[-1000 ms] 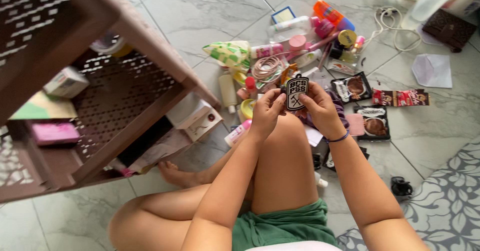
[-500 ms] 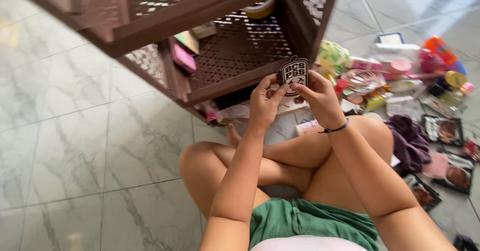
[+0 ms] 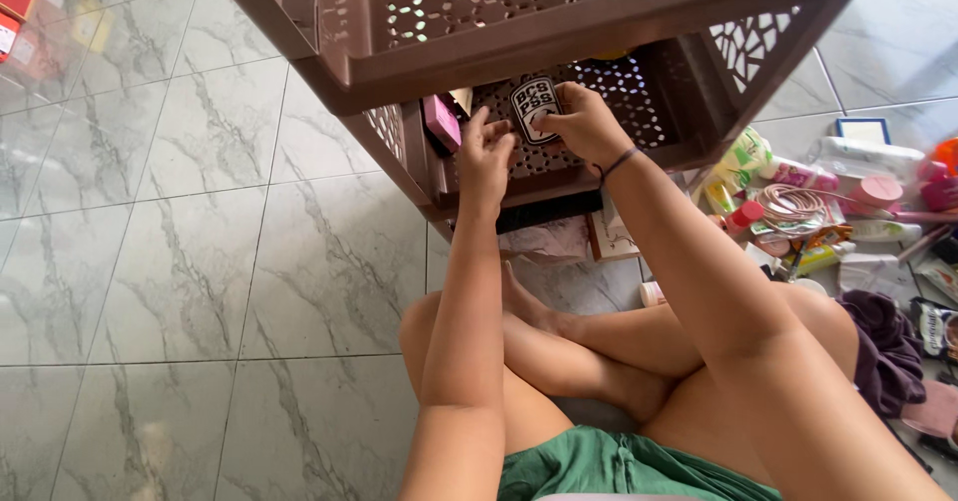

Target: The person sits on the floor and assembles a brown perforated plastic storage shelf, fitting the tiers together and attaching a small black fastener at a corner. They then place boxes, a purple lidded container, pouches, a black bag, jars and small packets onto the shelf tiers, arranging cosmetics and personal items from the floor onto the rack.

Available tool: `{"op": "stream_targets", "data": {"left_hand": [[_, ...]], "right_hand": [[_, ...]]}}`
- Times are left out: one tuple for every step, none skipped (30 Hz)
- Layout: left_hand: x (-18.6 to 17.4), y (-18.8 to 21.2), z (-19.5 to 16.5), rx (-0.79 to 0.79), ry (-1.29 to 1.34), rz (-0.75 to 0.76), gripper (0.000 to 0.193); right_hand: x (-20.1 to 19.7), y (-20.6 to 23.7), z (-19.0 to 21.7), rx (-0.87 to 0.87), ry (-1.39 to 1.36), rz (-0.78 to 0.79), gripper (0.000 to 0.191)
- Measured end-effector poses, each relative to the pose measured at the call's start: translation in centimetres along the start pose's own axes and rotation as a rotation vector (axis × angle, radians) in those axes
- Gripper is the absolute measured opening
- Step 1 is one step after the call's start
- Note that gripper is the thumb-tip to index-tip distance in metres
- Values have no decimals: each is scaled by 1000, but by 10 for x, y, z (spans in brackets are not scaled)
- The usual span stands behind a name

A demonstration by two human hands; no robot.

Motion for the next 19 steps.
{"op": "stream_targets", "data": {"left_hand": [[-6,-5,8,-14,40,-14,57],[-12,-11,15,-26,81,-29,58],[-18,-18,21,-37,120,-44,58],[-20,-22,26,-36,113,-47,60],[-20,-24,32,-39,104,-50,61],[-18,-26,36,-38,98,-54,63],[-14,-30,36,-47,86,-43,61],[-8,-33,36,-58,73,-31,59],[-5,-34,38,-71,60,-21,58],[-4,-35,40,-84,39,-22,56],[-2,-34,39,-95,19,-21,54],[0,-34,38,-107,-2,-21,53],[-2,-33,41,-189,-13,-41,57],[-3,-30,45,-275,-24,-59,61],[-5,-25,49,-363,-35,-76,66],[-5,-23,48,-368,-35,-80,64],[-5,-23,45,-368,-35,-84,63],[-5,-23,43,-369,-35,-89,62],[-4,-24,37,-307,-24,-77,62]], "right_hand": [[2,-8,-4,33,107,-1,34],[5,-17,-6,63,215,-1,36],[10,-27,-7,75,243,-3,41],[16,-34,-10,90,270,-5,46],[23,-39,-13,108,295,-6,51],[29,-45,-9,38,406,-26,53],[35,-52,-1,-38,516,-47,54],[39,-57,6,-114,627,-68,56],[45,-61,7,-123,657,-58,51],[52,-64,9,-131,686,-49,46],[58,-67,11,-139,716,-41,41],[58,-69,15,-193,714,-71,40],[57,-69,18,-246,711,-101,38],[55,-68,19,-295,709,-131,37],[53,-65,21,-338,771,-172,36],[51,-63,25,-384,834,-214,35],[49,-62,30,-434,896,-259,34],[43,-67,18,-261,759,-185,35],[38,-70,4,-89,618,-107,35]]}}
Point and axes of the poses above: each hand's wrist, its own y-axis away from the middle knuckle, its own x-axis out of the palm, z = x × y, the point moved 8 cm from there along -y, towards the middle knuckle, and after that the axes turned 9 degrees about y, right-handed, at the moved point
